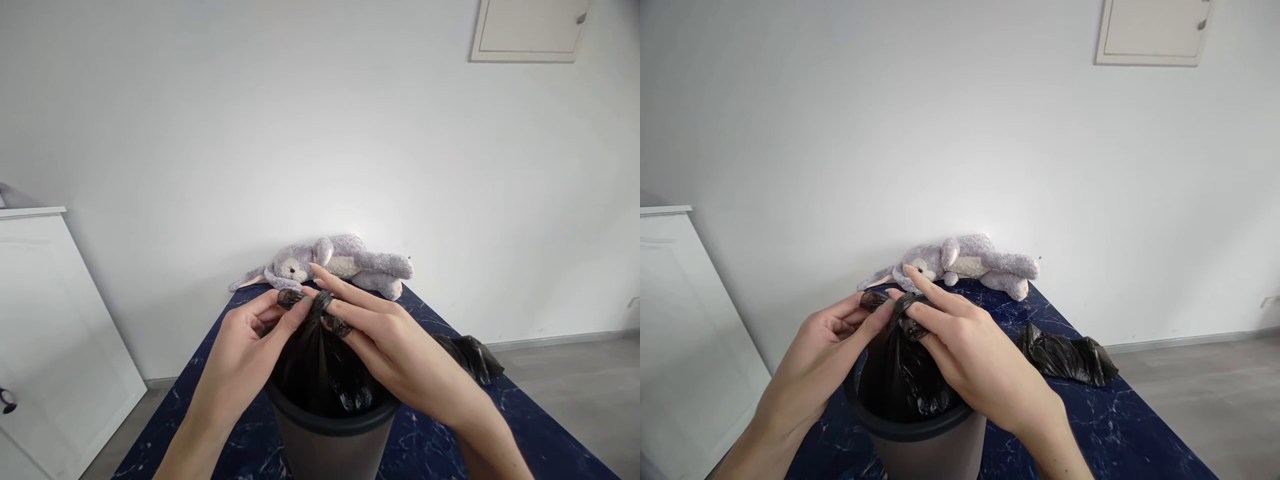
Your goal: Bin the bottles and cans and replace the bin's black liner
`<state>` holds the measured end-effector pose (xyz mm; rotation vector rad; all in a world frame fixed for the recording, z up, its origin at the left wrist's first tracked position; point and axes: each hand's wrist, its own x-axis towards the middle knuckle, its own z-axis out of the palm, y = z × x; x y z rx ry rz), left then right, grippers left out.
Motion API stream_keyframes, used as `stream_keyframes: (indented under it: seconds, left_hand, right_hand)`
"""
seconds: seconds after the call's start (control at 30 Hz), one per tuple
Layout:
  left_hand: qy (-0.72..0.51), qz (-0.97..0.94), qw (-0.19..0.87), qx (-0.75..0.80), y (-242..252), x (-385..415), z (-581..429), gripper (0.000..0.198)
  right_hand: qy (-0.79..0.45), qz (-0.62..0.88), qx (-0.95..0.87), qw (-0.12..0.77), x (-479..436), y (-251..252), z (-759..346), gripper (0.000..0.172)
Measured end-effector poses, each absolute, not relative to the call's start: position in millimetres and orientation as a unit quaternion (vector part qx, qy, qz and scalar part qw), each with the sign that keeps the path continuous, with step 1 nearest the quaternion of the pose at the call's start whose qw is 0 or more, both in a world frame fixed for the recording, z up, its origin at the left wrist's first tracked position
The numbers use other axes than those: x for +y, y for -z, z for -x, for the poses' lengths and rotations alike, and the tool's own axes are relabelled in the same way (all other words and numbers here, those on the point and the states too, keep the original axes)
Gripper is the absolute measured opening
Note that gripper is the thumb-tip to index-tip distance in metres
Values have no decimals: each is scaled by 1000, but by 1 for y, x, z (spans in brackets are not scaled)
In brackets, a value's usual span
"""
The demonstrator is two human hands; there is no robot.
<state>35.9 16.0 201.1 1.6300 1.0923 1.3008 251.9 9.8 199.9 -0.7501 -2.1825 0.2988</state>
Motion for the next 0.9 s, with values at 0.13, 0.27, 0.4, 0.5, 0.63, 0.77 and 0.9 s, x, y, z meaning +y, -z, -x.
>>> stream_keyframes:
  seconds: [0.13, 0.27, 0.4, 0.5, 0.63, 0.77, 0.9]
  left_hand:
    - [-509, -645, 360, 443, -199, 25, -30, 44]
    - [-514, -634, 333, 473, -196, 39, -21, 53]
    - [-515, -620, 310, 504, -193, 54, -8, 65]
    - [-509, -624, 304, 508, -192, 61, 0, 63]
    - [-511, -619, 305, 513, -191, 65, 6, 61]
    - [-525, -612, 297, 511, -193, 67, 8, 58]
    - [-537, -601, 278, 522, -193, 69, 14, 56]
  right_hand:
    - [-127, 298, -864, 385, 12, -201, -263, 39]
    - [-158, 300, -868, 363, 14, -203, -274, 49]
    - [-172, 323, -852, 375, 19, -204, -281, 41]
    - [-160, 359, -833, 390, 23, -203, -288, 36]
    - [-135, 423, -812, 378, 26, -199, -293, 33]
    - [-89, 515, -774, 357, 23, -194, -290, 36]
    - [-32, 563, -749, 349, 18, -188, -287, 36]
